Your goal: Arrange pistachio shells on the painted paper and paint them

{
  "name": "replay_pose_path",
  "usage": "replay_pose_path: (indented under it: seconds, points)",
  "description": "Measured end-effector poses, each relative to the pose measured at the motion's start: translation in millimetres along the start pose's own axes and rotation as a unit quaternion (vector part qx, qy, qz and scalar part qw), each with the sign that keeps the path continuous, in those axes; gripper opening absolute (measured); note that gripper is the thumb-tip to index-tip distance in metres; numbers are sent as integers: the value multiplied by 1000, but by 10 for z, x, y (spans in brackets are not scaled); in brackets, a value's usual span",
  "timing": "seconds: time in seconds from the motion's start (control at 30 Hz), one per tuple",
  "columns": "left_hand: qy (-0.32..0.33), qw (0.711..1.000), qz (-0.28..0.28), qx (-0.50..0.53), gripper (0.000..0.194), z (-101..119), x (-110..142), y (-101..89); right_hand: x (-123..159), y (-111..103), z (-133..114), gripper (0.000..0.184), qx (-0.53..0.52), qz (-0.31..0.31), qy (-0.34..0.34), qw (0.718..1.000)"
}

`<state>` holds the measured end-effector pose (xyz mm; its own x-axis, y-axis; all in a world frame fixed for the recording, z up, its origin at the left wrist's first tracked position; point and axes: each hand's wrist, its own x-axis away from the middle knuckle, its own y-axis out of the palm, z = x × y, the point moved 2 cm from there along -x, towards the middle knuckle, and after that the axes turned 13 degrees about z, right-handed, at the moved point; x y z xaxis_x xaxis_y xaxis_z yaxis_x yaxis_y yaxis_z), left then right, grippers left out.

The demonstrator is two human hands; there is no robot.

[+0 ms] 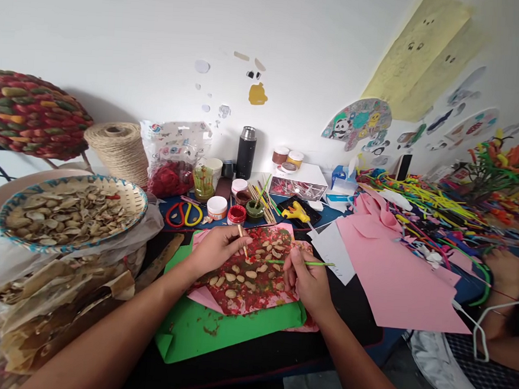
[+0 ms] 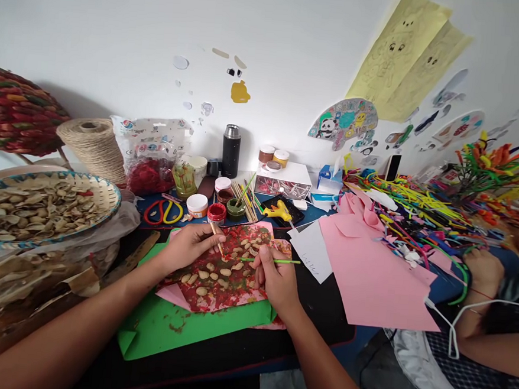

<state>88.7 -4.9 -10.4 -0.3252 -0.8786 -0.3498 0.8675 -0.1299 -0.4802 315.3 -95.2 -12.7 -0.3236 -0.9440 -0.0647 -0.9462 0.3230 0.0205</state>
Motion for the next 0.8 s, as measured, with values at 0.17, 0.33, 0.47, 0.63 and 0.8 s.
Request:
replay_pose_path:
  seconds: [0.17,0.33,0.47,0.63,0.8]
  points:
    - [0,1000,-3,-2,40,22,1,-3,15,81,34,63,27,-22,-16,999]
    - [-1,1000,0,-5,41,-2,4,1,35,-28,18,64,40,-14,-8,999]
    - [-15,1000,-3,-5,42,-36,4,11,16,-88,-1,61,14,15,1,1000]
    - [-28,1000,-3,13,41,-35,1,13,-14,-53,29,64,35,10,-9,999]
    - [-24,1000,-3,15,43,-59,3,25,-6,-97,22,63,45,25,-8,999]
